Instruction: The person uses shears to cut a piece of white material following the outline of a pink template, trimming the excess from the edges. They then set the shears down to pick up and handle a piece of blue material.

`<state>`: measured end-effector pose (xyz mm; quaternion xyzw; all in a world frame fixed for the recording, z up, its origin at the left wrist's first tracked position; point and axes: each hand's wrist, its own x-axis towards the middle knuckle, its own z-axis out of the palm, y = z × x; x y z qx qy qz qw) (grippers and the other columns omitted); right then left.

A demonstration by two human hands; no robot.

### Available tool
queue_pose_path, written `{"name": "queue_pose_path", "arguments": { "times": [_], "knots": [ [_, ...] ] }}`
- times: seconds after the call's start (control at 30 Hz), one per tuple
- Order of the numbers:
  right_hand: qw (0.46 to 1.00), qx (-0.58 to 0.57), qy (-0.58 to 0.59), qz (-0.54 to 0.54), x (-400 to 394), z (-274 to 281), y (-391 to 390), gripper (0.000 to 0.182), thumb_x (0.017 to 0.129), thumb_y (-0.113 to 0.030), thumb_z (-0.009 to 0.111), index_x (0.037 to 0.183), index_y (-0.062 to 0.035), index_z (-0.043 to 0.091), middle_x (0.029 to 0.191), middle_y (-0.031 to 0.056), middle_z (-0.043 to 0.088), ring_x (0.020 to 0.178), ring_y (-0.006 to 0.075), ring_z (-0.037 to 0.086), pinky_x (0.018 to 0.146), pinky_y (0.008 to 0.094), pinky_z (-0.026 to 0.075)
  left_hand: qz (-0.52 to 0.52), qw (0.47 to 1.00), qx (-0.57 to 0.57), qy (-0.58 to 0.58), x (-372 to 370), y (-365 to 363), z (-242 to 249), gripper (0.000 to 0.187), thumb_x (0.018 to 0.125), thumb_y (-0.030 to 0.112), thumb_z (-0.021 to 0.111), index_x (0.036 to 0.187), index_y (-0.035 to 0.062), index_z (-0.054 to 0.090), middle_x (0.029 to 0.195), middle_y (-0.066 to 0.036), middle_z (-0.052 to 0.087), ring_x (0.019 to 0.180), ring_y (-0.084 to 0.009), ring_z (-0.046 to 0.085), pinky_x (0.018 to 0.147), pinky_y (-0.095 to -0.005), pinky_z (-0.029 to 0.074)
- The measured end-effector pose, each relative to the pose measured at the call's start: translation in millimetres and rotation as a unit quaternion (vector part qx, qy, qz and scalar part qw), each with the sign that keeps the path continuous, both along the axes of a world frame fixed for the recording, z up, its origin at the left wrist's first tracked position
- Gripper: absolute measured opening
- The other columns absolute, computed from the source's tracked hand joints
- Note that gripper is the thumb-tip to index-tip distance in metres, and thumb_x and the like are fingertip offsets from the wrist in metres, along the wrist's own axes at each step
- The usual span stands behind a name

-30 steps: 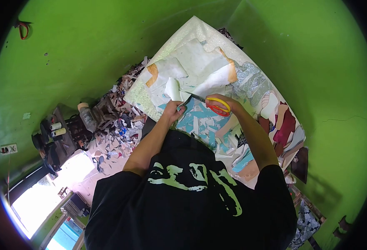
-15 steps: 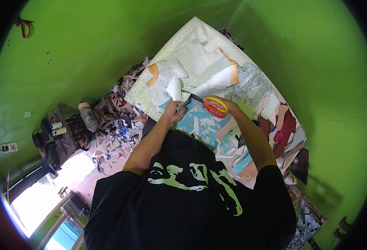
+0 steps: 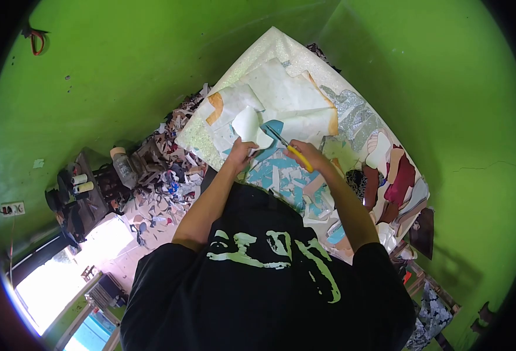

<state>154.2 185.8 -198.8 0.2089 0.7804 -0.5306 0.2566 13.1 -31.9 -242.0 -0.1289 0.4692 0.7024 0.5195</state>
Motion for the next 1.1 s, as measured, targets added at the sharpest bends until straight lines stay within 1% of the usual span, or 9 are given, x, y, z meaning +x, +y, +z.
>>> {"name": "queue_pose_path", "arguments": {
  "times": [0.03,0.17,0.27,0.4,0.53,0.57,0.77,0.97,1.1],
  "knots": [
    [0.986,0.146,0.08,0.013,13,-23,-7,0.043,0.089,-0.039,0.07,0.112,-0.0044,0.06,0.078,0.0148,0.065,0.071,0.0274,0.066,0.067,0.0369,0.053,0.006,1.0,0.007,0.015,-2,1,-4,0.045,0.081,-0.005,0.061,0.124,0.0054,0.053,0.109,-0.007,0.062,0.093,-0.019,0.063,0.074,-0.0315,0.053],
    [0.945,0.294,0.128,-0.064,52,-33,-44,0.056,0.08,-0.029,0.072,0.129,-0.0079,0.056,0.117,0.0216,0.062,0.106,0.0378,0.062,0.09,0.046,0.051,0.028,0.995,0.1,0.001,-13,8,3,0.046,0.093,0.012,0.06,0.136,0.001,0.046,0.127,-0.014,0.06,0.116,-0.0281,0.061,0.102,-0.0409,0.049],
    [0.915,0.391,0.075,-0.066,64,-28,-71,0.062,0.082,-0.034,0.073,0.135,-0.0094,0.051,0.115,0.0205,0.062,0.107,0.0394,0.062,0.092,0.0461,0.051,0.016,0.988,0.133,-0.076,-25,23,27,0.049,0.1,0.023,0.055,0.139,-0.0031,0.043,0.134,-0.017,0.056,0.122,-0.0306,0.058,0.107,-0.0418,0.046],
    [0.912,0.275,0.168,-0.252,38,8,-86,0.07,0.081,-0.039,0.077,0.135,-0.0034,0.051,0.113,0.0186,0.065,0.103,0.0335,0.064,0.092,0.0442,0.051,-0.075,0.983,0.139,-0.091,-23,44,37,0.047,0.102,0.026,0.052,0.137,-0.0047,0.046,0.134,-0.017,0.057,0.121,-0.0296,0.058,0.104,-0.0416,0.047],
    [0.815,-0.143,0.199,-0.525,17,1,-94,0.034,0.09,-0.024,0.072,0.11,0.0008,0.061,0.084,0.009,0.067,0.074,0.0119,0.065,0.068,0.0257,0.053,-0.226,0.96,0.145,-0.082,-14,58,31,0.048,0.102,0.03,0.051,0.135,-0.0041,0.046,0.131,-0.018,0.059,0.119,-0.0296,0.059,0.104,-0.0438,0.045],
    [0.797,-0.111,0.23,-0.547,14,4,-103,0.017,0.09,-0.012,0.07,0.099,0.0005,0.062,0.074,0.0048,0.065,0.062,0.008,0.06,0.06,0.021,0.05,-0.242,0.957,0.142,-0.068,-15,60,30,0.047,0.102,0.03,0.051,0.135,-0.0038,0.046,0.13,-0.018,0.06,0.118,-0.0295,0.06,0.104,-0.0442,0.046],
    [0.797,-0.204,0.1,-0.56,43,0,-148,0.018,0.092,-0.021,0.067,0.101,-0.005,0.064,0.076,0.0014,0.063,0.068,0.0105,0.061,0.066,0.0261,0.051,-0.255,0.946,0.18,-0.085,-33,60,31,0.047,0.105,0.024,0.042,0.15,0.0137,0.033,0.139,-0.01,0.054,0.125,-0.0255,0.056,0.105,-0.0447,0.046],
    [0.799,-0.25,0.048,-0.545,56,10,-172,0.027,0.094,-0.024,0.064,0.116,-0.0077,0.061,0.092,0.0027,0.064,0.078,0.0115,0.063,0.073,0.0268,0.053,-0.336,0.903,0.197,-0.179,-44,48,35,0.049,0.104,0.03,0.045,0.148,0.0098,0.037,0.142,-0.012,0.052,0.128,-0.0261,0.054,0.108,-0.0448,0.044],
    [0.851,-0.202,0.053,-0.482,53,6,-165,0.034,0.093,-0.027,0.065,0.119,-0.0054,0.06,0.106,0.0077,0.063,0.091,0.0151,0.063,0.077,0.0301,0.053,-0.406,0.899,0.066,-0.148,-42,46,10,0.054,0.103,0.037,0.046,0.145,0.0036,0.04,0.145,-0.017,0.049,0.132,-0.032,0.05,0.11,-0.0508,0.039]
  ]
}}
